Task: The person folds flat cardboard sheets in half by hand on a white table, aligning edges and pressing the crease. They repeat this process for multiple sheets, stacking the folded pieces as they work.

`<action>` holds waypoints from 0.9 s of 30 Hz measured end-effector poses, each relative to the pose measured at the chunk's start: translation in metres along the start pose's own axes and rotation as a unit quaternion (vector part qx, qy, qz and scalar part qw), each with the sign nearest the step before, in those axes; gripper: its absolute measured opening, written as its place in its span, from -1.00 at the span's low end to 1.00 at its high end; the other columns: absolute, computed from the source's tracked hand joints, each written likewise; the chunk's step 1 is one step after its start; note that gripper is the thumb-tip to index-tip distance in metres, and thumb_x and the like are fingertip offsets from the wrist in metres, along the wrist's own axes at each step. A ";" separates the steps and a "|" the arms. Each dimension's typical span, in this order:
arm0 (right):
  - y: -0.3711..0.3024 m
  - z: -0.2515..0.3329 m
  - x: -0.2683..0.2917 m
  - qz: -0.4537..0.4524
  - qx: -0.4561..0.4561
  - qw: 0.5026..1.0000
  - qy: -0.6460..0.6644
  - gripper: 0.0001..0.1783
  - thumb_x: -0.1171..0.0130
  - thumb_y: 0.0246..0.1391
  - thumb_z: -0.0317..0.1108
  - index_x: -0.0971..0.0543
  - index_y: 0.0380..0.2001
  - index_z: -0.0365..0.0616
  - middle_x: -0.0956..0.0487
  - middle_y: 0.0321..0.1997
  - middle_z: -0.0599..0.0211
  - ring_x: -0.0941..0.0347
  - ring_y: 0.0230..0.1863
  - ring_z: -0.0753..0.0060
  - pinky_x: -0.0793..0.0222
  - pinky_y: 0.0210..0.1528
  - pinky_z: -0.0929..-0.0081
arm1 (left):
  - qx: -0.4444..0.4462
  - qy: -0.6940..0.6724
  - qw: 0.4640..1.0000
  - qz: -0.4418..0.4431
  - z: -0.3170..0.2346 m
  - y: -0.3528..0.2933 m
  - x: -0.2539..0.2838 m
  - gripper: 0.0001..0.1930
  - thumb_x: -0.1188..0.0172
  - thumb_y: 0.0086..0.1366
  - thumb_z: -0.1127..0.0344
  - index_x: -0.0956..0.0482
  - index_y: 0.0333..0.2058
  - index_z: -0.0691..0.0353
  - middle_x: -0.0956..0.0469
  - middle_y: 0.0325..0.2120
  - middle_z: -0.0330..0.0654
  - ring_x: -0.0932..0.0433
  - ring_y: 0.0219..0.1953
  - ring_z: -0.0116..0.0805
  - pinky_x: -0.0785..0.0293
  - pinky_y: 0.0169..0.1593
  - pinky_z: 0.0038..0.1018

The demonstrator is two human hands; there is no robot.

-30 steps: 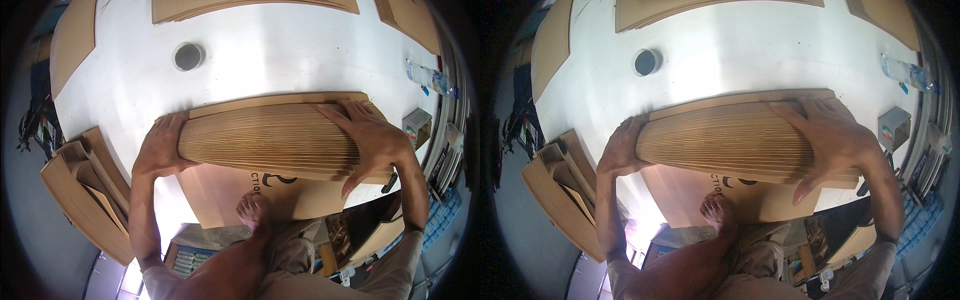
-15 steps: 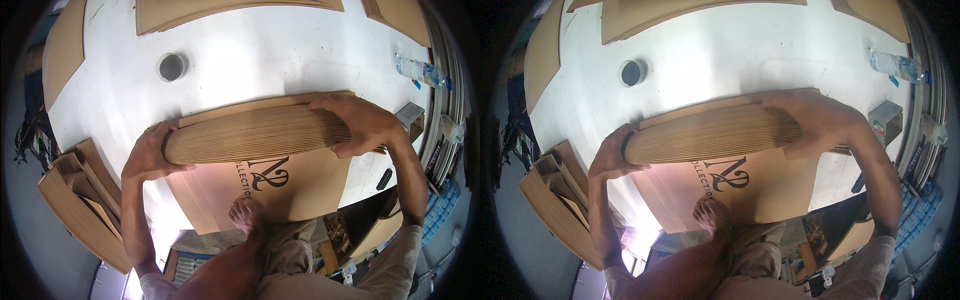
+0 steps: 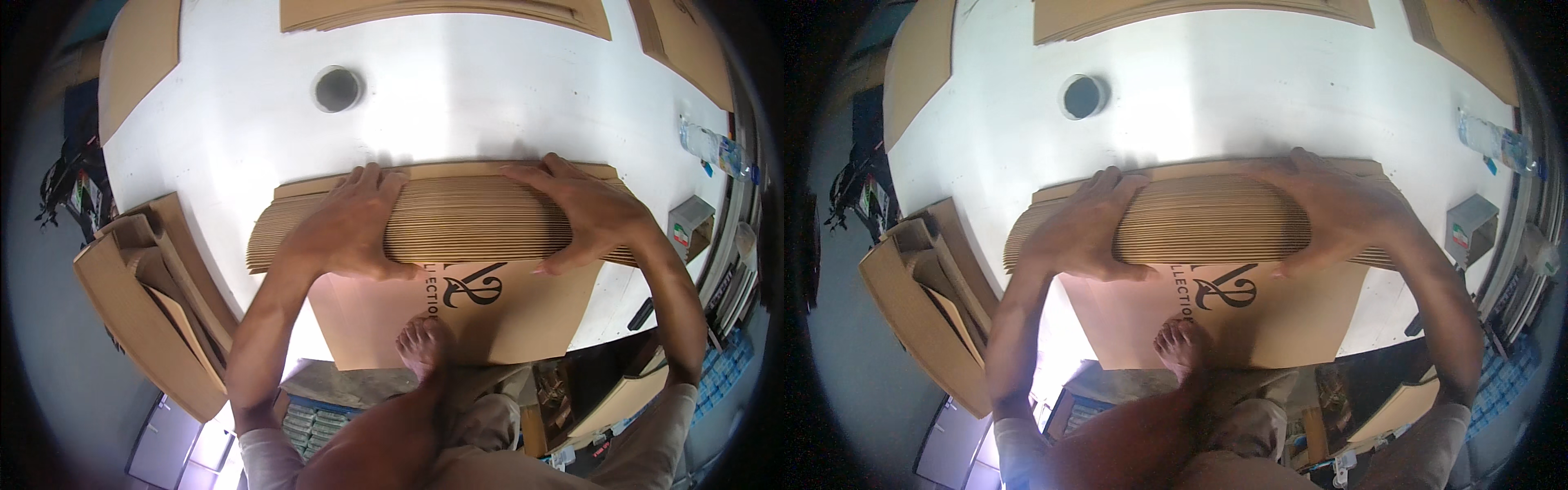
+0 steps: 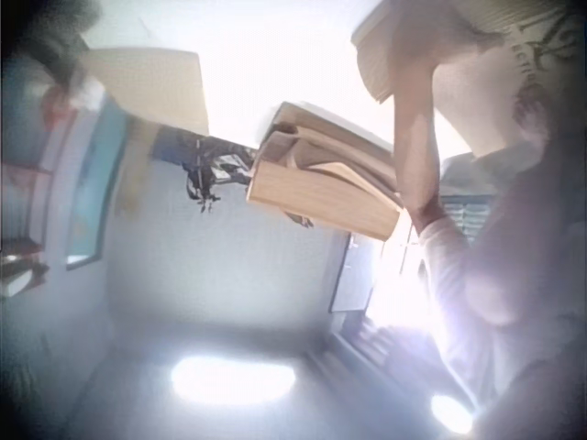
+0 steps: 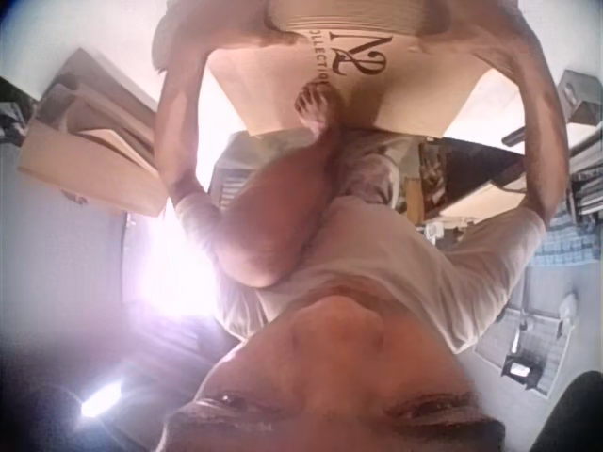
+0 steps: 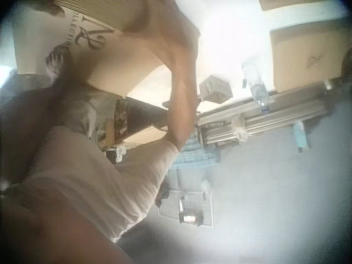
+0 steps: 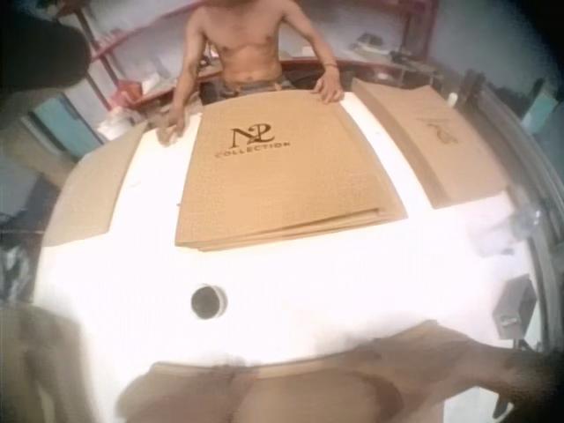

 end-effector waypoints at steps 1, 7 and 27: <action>0.002 0.000 0.001 0.000 0.007 1.000 0.018 0.40 -0.62 -0.54 -0.07 -0.28 0.56 0.11 -0.41 0.42 -0.20 -0.34 0.46 -0.28 -0.27 0.53 -0.13 | 0.020 -0.024 0.999 0.032 0.000 0.000 0.001 0.19 -0.64 -0.06 -0.17 -0.27 0.41 0.42 -0.26 0.43 0.41 -0.32 0.45 0.37 -0.22 0.56 0.02; -0.007 -0.003 -0.003 0.017 0.005 0.998 -0.059 0.32 -0.60 -0.47 -0.07 -0.32 0.50 -0.14 -0.36 0.50 -0.23 -0.23 0.56 -0.33 -0.10 0.65 -0.11 | -0.005 -0.119 0.991 0.054 -0.020 -0.008 0.015 0.12 -0.63 -0.06 -0.16 -0.37 0.29 0.58 -0.38 0.28 0.55 -0.34 0.40 0.52 -0.31 0.49 0.12; -0.024 0.079 -0.056 -0.179 0.156 0.959 -0.156 0.30 -0.66 -0.40 -0.02 -0.29 0.41 -0.45 -0.38 0.24 -0.23 -0.34 0.33 -0.33 -0.20 0.50 -0.23 | -0.035 0.035 0.984 -0.173 -0.089 -0.041 -0.023 0.08 -0.66 -0.26 -0.04 -0.41 0.21 0.49 -0.45 0.07 0.13 -0.46 0.16 0.06 -0.36 0.31 -0.04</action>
Point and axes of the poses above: each hand's wrist, its own y-axis towards the middle knuckle, its own x-axis out of the back of the hand, z = x × y, the point moved 6 cm from there along y, towards the middle knuckle
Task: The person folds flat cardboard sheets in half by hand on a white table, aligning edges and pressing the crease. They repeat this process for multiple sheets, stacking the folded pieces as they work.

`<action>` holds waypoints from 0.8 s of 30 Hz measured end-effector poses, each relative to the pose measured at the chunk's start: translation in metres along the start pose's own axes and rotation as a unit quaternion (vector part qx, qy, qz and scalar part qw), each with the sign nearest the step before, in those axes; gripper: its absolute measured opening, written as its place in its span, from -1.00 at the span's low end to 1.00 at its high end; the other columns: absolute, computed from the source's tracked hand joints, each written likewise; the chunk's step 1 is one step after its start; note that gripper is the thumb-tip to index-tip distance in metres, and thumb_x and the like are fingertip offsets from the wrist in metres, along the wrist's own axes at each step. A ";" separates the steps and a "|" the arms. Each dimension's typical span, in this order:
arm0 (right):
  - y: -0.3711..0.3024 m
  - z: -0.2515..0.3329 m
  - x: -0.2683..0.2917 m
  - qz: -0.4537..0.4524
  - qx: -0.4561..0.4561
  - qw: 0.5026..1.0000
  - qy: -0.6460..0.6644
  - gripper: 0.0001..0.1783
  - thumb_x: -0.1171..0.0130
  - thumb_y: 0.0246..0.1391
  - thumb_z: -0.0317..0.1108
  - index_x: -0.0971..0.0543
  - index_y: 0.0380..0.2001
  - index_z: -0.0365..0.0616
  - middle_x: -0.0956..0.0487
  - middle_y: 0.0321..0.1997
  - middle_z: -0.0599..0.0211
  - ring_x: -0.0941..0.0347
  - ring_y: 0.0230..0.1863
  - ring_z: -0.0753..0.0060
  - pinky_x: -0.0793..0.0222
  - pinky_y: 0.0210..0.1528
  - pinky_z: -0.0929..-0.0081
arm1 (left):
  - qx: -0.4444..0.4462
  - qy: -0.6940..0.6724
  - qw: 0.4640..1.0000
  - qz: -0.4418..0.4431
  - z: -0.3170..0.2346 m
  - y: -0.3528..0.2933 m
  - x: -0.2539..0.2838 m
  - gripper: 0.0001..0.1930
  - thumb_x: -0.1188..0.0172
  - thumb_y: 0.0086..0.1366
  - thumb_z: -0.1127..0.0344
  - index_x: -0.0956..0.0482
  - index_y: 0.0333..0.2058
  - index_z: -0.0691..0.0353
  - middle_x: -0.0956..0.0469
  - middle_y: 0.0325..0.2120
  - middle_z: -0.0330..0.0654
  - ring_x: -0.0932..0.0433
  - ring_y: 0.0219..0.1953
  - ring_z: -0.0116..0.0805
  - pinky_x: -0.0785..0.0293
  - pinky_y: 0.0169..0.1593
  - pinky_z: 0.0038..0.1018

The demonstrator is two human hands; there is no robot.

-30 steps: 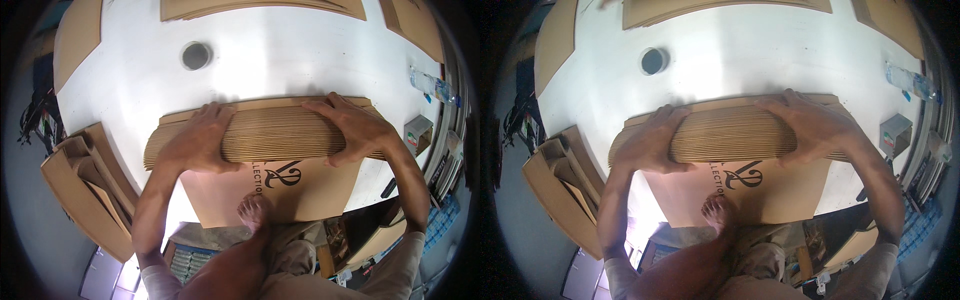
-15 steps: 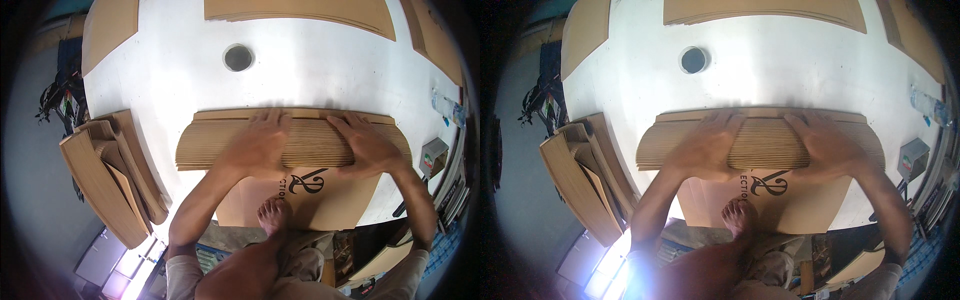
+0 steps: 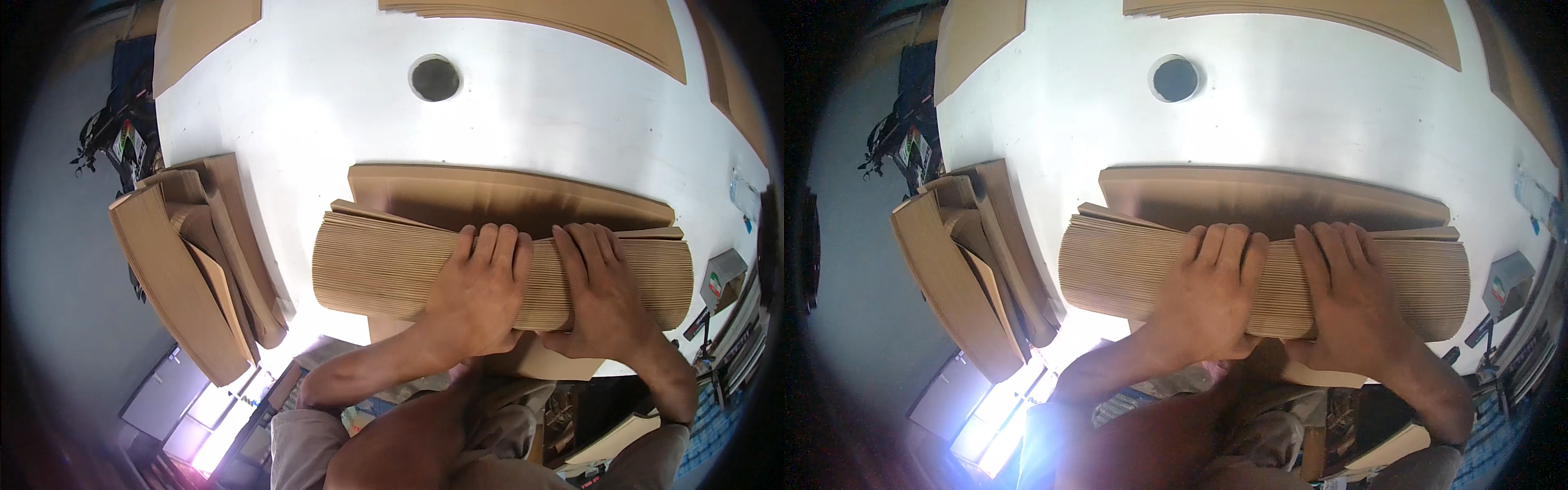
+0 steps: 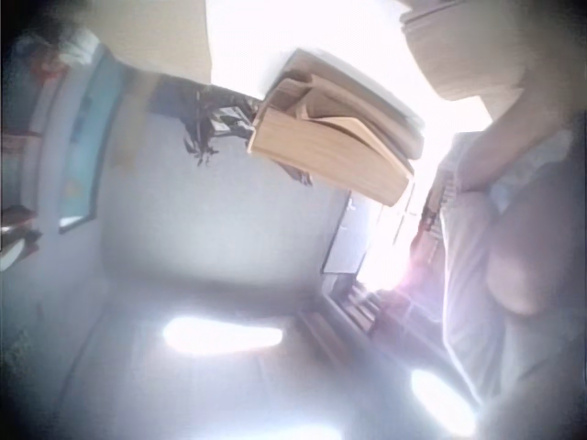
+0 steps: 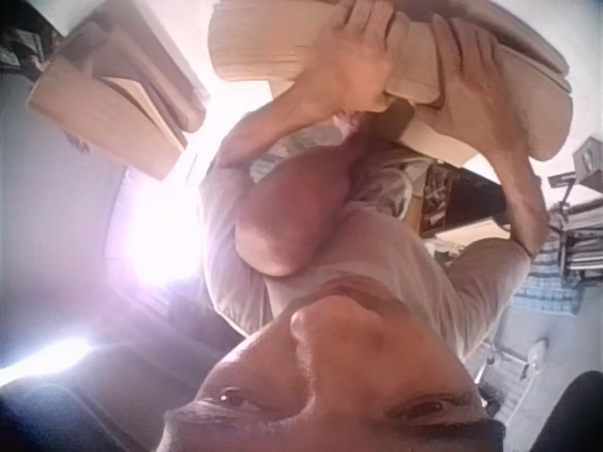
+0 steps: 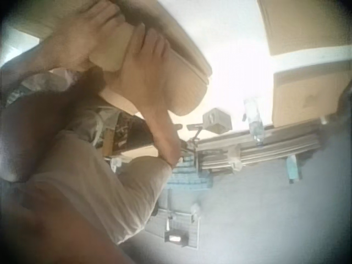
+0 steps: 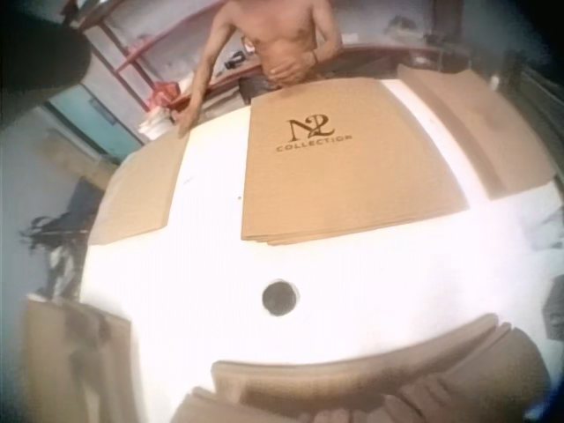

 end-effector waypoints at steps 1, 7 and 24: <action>-0.001 0.003 -0.001 -0.018 0.008 1.000 -0.017 0.27 -0.64 -0.37 -0.02 -0.31 0.38 -0.48 -0.38 0.24 -0.22 -0.34 0.32 -0.30 -0.21 0.50 -0.22 | -0.002 0.007 1.000 -0.005 -0.001 -0.001 -0.001 0.09 -0.66 -0.26 -0.04 -0.41 0.21 0.49 -0.46 0.07 0.12 -0.46 0.17 0.06 -0.36 0.32 -0.04; -0.004 0.000 -0.009 -0.001 -0.009 1.000 -0.005 0.27 -0.65 -0.40 -0.01 -0.34 0.38 -0.44 -0.40 0.24 -0.14 -0.36 0.30 -0.23 -0.22 0.45 -0.20 | 0.000 0.018 1.000 0.003 -0.001 -0.003 -0.005 0.10 -0.64 -0.17 -0.10 -0.40 0.27 0.47 -0.45 0.11 0.13 -0.45 0.19 0.06 -0.33 0.34 -0.04; -0.037 0.013 -0.025 -0.069 0.025 0.996 -0.043 0.40 -0.69 -0.55 -0.02 -0.31 0.43 -0.39 -0.40 0.22 -0.14 -0.41 0.23 -0.24 -0.27 0.36 -0.35 | 0.107 0.059 0.990 0.069 0.094 -0.102 0.031 0.39 -0.74 -0.22 -0.17 -0.15 0.53 0.21 -0.35 0.26 0.12 -0.35 0.38 0.21 -0.11 0.59 0.20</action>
Point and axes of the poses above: each hand's wrist, its own y-axis towards the middle knuckle, its own x-axis out of the back of the hand, z = x × y, the point moved 6 cm from there along y, towards the middle knuckle
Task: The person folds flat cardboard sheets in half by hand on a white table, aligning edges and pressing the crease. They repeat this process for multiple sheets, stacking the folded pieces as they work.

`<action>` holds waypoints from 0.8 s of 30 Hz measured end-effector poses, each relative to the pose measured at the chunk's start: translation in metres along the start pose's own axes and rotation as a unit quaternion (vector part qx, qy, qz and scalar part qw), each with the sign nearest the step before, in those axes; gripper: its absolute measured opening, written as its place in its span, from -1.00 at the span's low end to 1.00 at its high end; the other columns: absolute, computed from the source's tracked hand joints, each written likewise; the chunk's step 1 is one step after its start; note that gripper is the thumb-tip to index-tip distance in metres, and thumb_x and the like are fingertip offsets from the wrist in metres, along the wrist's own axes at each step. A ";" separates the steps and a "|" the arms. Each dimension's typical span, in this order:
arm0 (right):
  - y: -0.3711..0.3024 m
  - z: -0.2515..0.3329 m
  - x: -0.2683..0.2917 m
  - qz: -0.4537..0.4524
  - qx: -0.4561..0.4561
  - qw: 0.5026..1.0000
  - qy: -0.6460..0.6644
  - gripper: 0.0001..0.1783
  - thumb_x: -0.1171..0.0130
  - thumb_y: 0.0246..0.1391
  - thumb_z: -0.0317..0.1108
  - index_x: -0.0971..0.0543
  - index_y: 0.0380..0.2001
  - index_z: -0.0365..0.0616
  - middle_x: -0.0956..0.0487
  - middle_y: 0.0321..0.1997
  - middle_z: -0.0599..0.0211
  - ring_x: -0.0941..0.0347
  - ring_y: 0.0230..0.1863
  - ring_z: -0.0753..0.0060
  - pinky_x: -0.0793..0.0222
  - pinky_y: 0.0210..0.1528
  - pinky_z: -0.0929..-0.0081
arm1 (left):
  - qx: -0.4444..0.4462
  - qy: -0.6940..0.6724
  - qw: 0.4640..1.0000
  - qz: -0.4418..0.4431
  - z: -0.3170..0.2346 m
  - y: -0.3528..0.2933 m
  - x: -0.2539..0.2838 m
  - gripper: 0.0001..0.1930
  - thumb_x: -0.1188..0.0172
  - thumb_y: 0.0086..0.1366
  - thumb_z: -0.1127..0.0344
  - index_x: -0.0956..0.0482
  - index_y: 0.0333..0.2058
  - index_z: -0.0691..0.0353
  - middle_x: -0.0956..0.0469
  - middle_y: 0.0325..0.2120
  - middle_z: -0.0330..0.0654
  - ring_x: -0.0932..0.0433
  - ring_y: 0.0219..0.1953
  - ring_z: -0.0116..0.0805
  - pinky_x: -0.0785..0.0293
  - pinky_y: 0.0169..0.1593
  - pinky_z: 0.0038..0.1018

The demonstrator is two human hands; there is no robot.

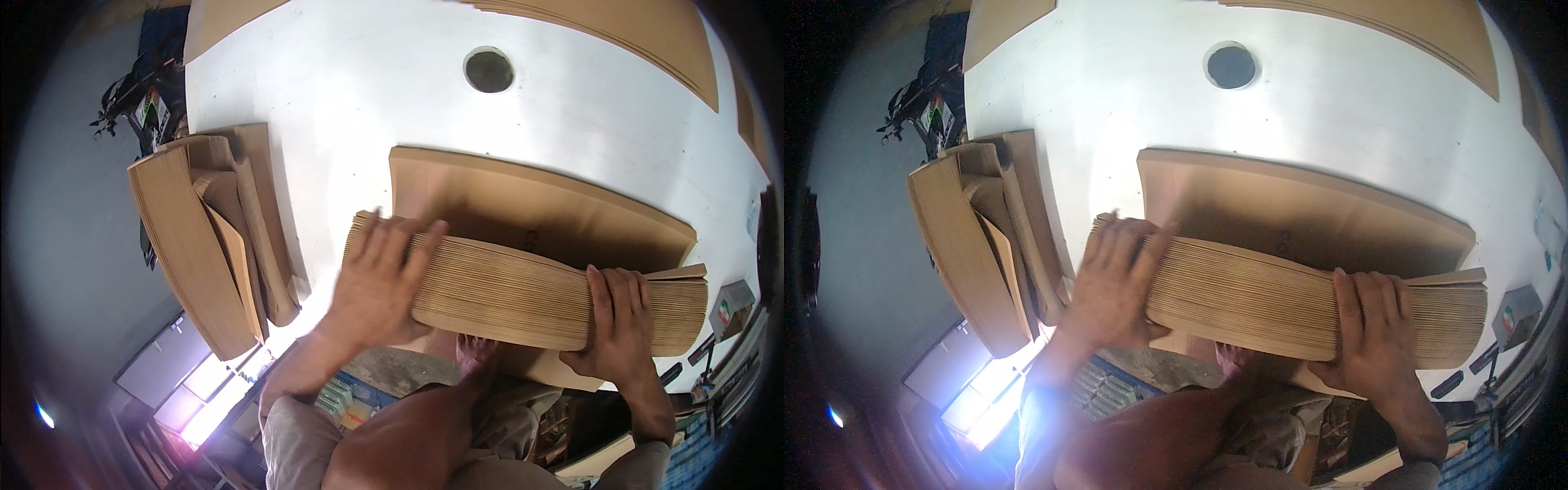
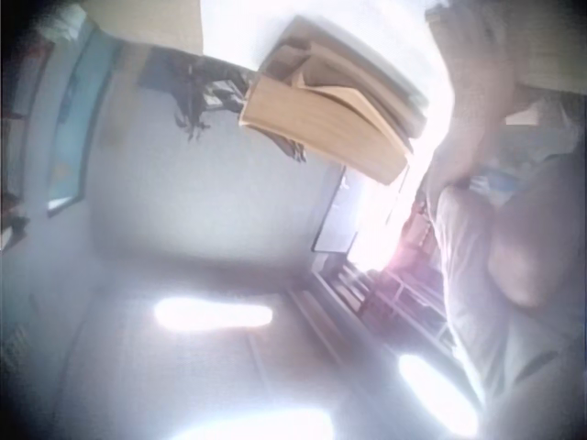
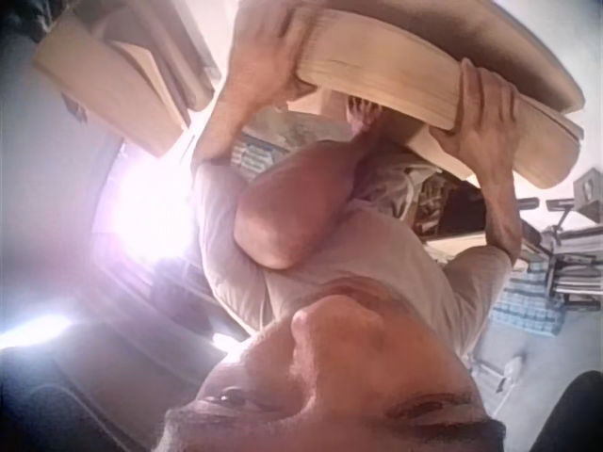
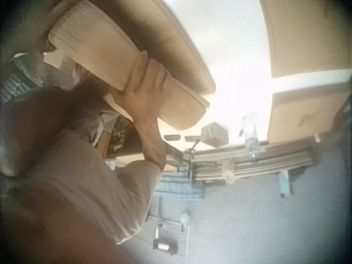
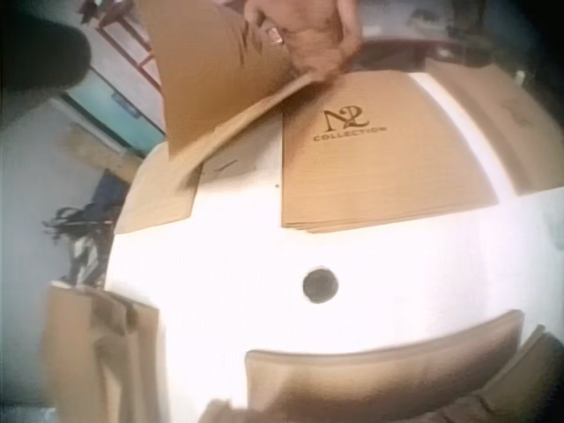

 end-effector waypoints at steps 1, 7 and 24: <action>0.001 0.000 0.001 0.008 0.001 1.000 0.002 0.39 -0.70 -0.48 0.02 -0.29 0.44 -0.42 -0.40 0.21 -0.16 -0.40 0.25 -0.24 -0.26 0.37 -0.38 | 0.019 0.009 1.000 0.003 0.012 -0.006 0.003 0.41 -0.76 -0.26 -0.16 -0.16 0.53 0.20 -0.35 0.25 0.11 -0.36 0.37 0.22 -0.14 0.58 0.20; -0.001 -0.003 0.001 0.012 0.001 1.000 -0.008 0.44 -0.72 -0.52 0.03 -0.28 0.46 -0.40 -0.39 0.23 -0.15 -0.40 0.26 -0.25 -0.24 0.39 -0.38 | 0.048 -0.046 0.996 -0.067 0.027 -0.022 0.010 0.49 -0.78 -0.42 -0.31 -0.24 0.49 0.22 -0.35 0.33 0.10 -0.30 0.45 0.28 -0.27 0.53 0.23; 0.015 -0.014 0.002 0.030 -0.013 0.999 -0.009 0.41 -0.73 -0.56 -0.03 -0.31 0.44 -0.39 -0.40 0.25 -0.13 -0.41 0.28 -0.25 -0.27 0.41 -0.31 | 0.021 0.017 0.981 -0.192 0.025 -0.036 -0.006 0.37 -0.50 -0.18 -0.64 -0.35 0.40 0.35 -0.39 0.35 0.14 -0.37 0.44 0.21 -0.16 0.54 0.26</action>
Point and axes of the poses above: each hand's wrist, its own y-axis towards the middle knuckle, its own x-axis out of the back of the hand, z = x × y, the point moved 6 cm from there along y, towards the middle knuckle
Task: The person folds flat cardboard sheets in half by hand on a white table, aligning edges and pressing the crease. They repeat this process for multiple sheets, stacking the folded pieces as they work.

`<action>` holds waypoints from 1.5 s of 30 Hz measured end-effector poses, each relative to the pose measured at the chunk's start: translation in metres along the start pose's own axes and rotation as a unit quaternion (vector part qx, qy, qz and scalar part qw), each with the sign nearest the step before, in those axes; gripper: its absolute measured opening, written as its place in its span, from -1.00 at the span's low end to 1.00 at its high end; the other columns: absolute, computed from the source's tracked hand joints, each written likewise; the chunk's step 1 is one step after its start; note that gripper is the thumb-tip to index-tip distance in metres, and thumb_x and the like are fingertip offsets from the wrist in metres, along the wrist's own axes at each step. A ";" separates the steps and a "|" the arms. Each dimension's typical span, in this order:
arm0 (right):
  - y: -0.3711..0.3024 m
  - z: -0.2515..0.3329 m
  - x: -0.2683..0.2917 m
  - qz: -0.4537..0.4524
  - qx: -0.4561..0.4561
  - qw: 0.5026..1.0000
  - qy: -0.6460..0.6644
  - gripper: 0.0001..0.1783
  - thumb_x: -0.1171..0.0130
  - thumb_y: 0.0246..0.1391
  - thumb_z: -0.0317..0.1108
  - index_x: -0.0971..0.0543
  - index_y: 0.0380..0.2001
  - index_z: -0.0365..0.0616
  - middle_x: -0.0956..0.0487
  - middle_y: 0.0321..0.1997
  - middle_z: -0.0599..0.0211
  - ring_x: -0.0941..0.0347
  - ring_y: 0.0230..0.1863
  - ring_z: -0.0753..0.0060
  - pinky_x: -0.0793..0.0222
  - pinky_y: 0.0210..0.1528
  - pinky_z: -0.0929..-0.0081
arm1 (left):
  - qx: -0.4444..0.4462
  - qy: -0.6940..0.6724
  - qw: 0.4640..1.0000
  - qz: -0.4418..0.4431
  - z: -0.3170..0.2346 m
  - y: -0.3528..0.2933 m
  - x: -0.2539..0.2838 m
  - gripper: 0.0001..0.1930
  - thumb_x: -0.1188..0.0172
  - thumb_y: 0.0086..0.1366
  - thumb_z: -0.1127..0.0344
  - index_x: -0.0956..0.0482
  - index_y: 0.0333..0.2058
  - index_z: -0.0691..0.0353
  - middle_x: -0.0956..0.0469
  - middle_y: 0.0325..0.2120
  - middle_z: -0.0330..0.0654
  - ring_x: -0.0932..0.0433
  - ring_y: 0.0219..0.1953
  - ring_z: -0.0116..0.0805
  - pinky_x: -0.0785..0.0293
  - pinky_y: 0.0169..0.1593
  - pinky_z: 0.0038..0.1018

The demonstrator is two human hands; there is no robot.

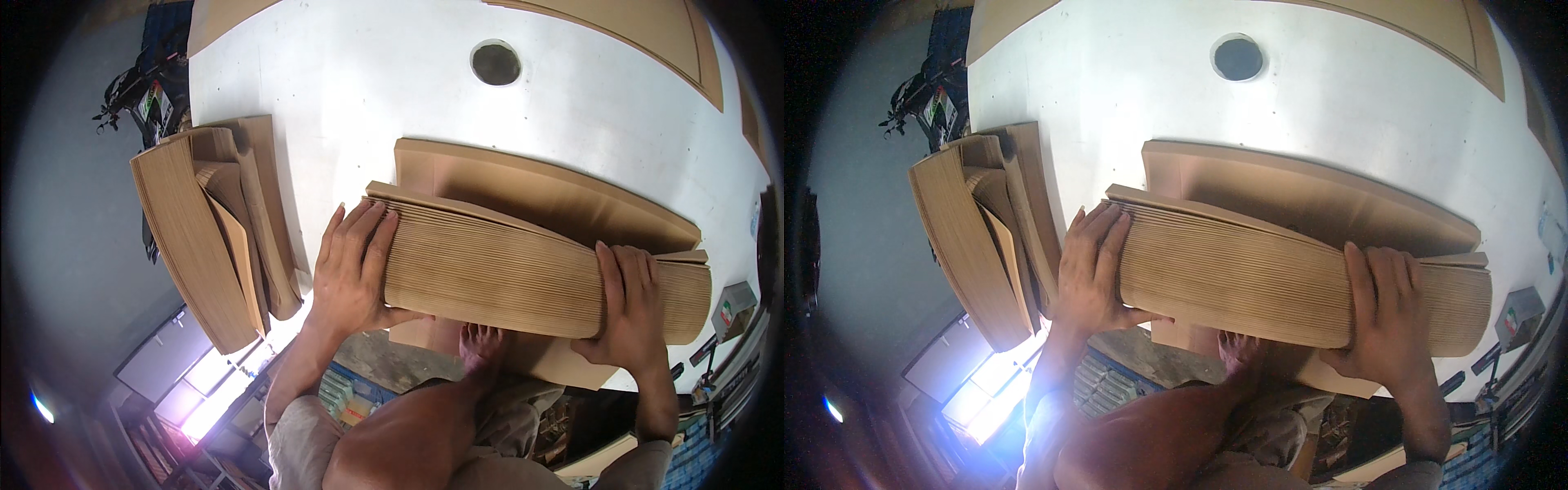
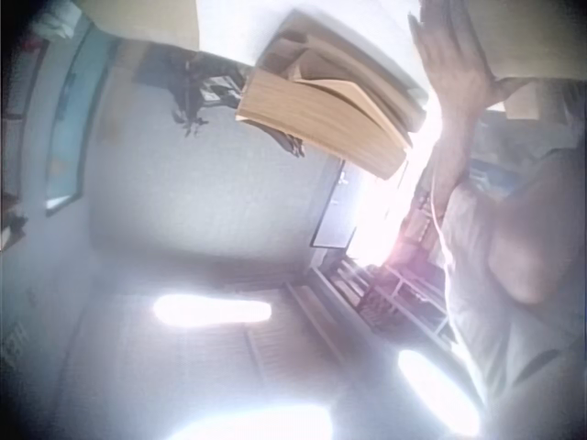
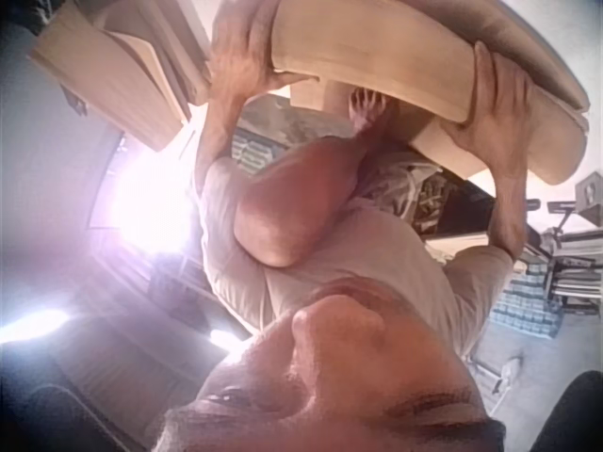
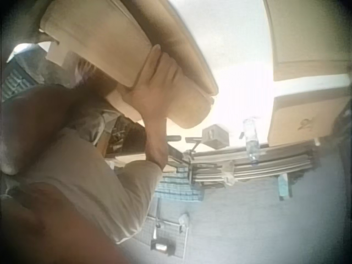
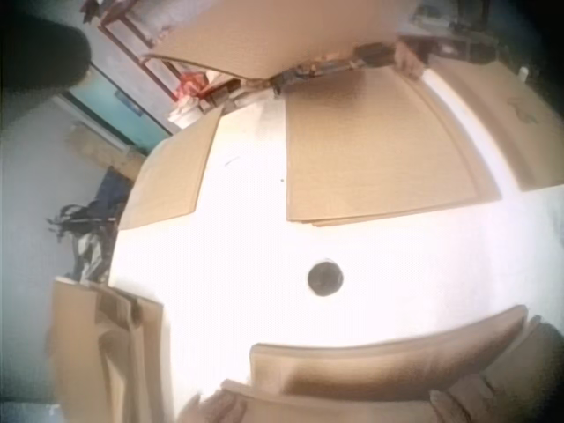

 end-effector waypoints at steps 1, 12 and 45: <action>0.002 -0.002 0.000 0.004 -0.002 1.000 0.007 0.41 -0.73 -0.56 -0.04 -0.31 0.43 -0.39 -0.40 0.25 -0.13 -0.41 0.28 -0.25 -0.27 0.42 -0.30 | 0.003 0.002 1.000 0.001 0.000 0.000 0.000 0.35 -0.45 -0.11 -0.66 -0.37 0.39 0.39 -0.39 0.35 0.15 -0.37 0.44 0.21 -0.12 0.55 0.24; 0.012 -0.011 0.001 0.031 -0.027 0.999 0.002 0.42 -0.70 -0.55 -0.06 -0.28 0.48 -0.30 -0.38 0.32 -0.12 -0.36 0.39 -0.23 -0.20 0.55 -0.26 | -0.002 0.009 1.000 -0.012 0.001 0.006 -0.004 0.39 -0.26 -0.12 -0.80 -0.39 0.37 0.39 -0.43 0.29 0.21 -0.42 0.40 0.24 -0.19 0.50 0.30; 0.020 -0.013 0.007 0.048 -0.042 0.998 0.007 0.41 -0.67 -0.58 -0.10 -0.28 0.47 -0.28 -0.39 0.30 -0.09 -0.34 0.41 -0.20 -0.16 0.59 -0.20 | 0.171 -0.327 0.928 0.060 0.040 0.039 0.002 -0.74 -0.28 0.52 0.33 -0.66 0.03 0.40 -0.70 -0.17 0.06 -0.70 -0.23 -0.24 -0.59 -0.05 -0.34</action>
Point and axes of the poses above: each hand's wrist, its own y-axis towards the middle knuckle, its own x-axis out of the back of the hand, z = x × y, the point moved 6 cm from there along y, towards the middle knuckle
